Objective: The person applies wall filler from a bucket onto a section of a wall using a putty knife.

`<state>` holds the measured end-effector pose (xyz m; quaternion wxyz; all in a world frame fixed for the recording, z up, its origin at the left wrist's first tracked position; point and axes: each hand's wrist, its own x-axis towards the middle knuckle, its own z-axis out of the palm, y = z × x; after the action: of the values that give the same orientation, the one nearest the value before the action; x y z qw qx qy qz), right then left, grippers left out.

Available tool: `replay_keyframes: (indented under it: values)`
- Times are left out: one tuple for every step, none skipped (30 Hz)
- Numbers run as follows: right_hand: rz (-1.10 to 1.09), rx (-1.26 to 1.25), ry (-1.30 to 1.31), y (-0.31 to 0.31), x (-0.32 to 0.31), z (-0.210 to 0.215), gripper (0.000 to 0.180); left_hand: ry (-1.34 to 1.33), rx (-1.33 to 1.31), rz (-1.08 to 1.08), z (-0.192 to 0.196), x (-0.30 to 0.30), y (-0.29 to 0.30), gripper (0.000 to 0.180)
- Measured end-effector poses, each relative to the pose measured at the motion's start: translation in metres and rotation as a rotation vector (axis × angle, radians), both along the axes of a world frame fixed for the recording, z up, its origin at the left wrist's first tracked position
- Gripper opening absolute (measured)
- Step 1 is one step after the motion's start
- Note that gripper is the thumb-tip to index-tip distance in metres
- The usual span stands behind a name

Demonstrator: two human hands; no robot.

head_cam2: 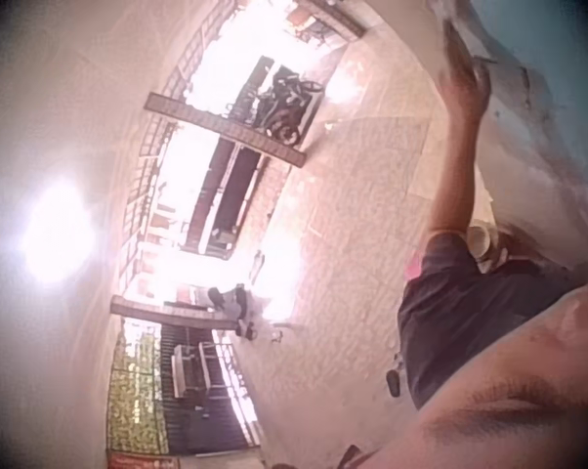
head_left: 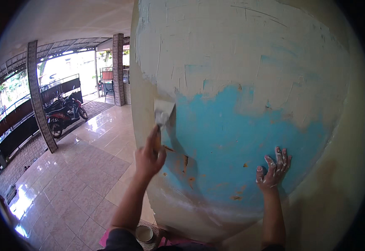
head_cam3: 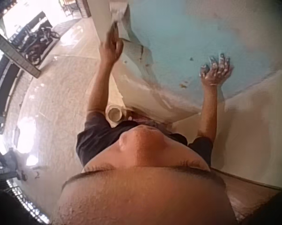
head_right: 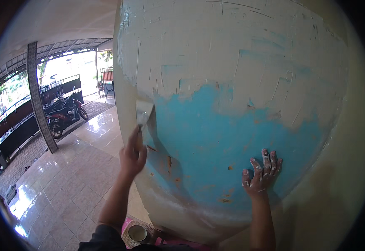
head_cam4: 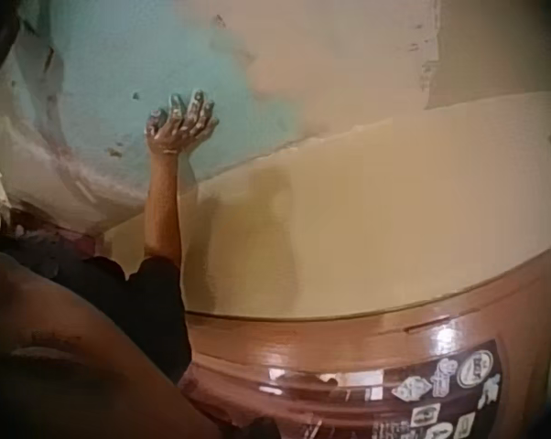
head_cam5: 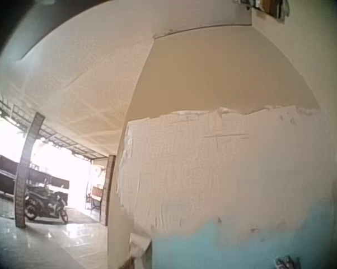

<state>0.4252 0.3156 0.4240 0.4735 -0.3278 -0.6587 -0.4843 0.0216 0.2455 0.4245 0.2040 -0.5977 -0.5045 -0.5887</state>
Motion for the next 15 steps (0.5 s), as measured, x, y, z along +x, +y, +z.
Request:
replay_keyframes:
  values:
    - [0.002,0.001,-0.003,0.000,0.001,-0.001,0.029,0.041,0.070,0.003,-0.021,0.001,-0.003,0.069]
    - [0.005,0.001,0.001,0.002,0.000,-0.002,0.029,-0.002,0.085,-0.037,-0.031,0.003,-0.007,0.068]
    - [0.010,-0.005,0.006,0.005,-0.001,-0.003,0.029,-0.045,0.100,-0.078,-0.035,0.004,-0.008,0.067]
    - [0.018,-0.015,0.006,0.005,-0.002,-0.004,0.029,-0.047,0.097,-0.072,-0.023,0.005,-0.012,0.067]
    - [0.004,-0.018,0.000,0.004,0.002,-0.005,0.029,-0.007,0.228,-0.115,0.001,0.011,-0.009,0.066]
    - [0.011,-0.013,0.004,0.004,0.002,-0.004,0.029,0.039,0.359,-0.144,0.030,0.015,-0.010,0.066]
    - [0.010,-0.005,0.008,0.003,0.003,-0.002,0.028,0.029,0.353,-0.186,0.059,0.020,-0.009,0.065]
    - [0.018,0.001,0.013,0.004,0.000,-0.002,0.028,0.027,0.351,-0.211,0.085,0.022,-0.011,0.065]
    - [0.030,-0.009,0.021,0.010,-0.005,-0.006,0.028,0.033,0.351,-0.195,0.100,0.021,-0.009,0.065]
    - [0.023,-0.020,0.025,0.009,-0.003,-0.009,0.028,-0.019,0.191,-0.199,0.110,0.025,-0.005,0.065]
    - [0.024,-0.019,0.023,0.009,-0.003,-0.010,0.028,-0.070,0.030,-0.201,0.115,0.029,-0.003,0.066]
    - [0.027,-0.026,0.031,0.009,-0.005,-0.011,0.028,-0.026,0.020,-0.131,0.105,0.031,0.003,0.066]
    - [0.022,-0.026,0.039,0.005,-0.001,-0.007,0.028,0.018,0.017,-0.070,0.088,0.034,0.014,0.067]
    - [0.031,-0.018,0.042,0.004,0.000,-0.007,0.028,0.025,0.080,-0.083,0.059,0.034,0.019,0.068]
    - [0.013,-0.023,0.026,0.005,0.002,-0.009,0.030,-0.019,0.025,-0.072,0.026,0.039,0.022,0.069]
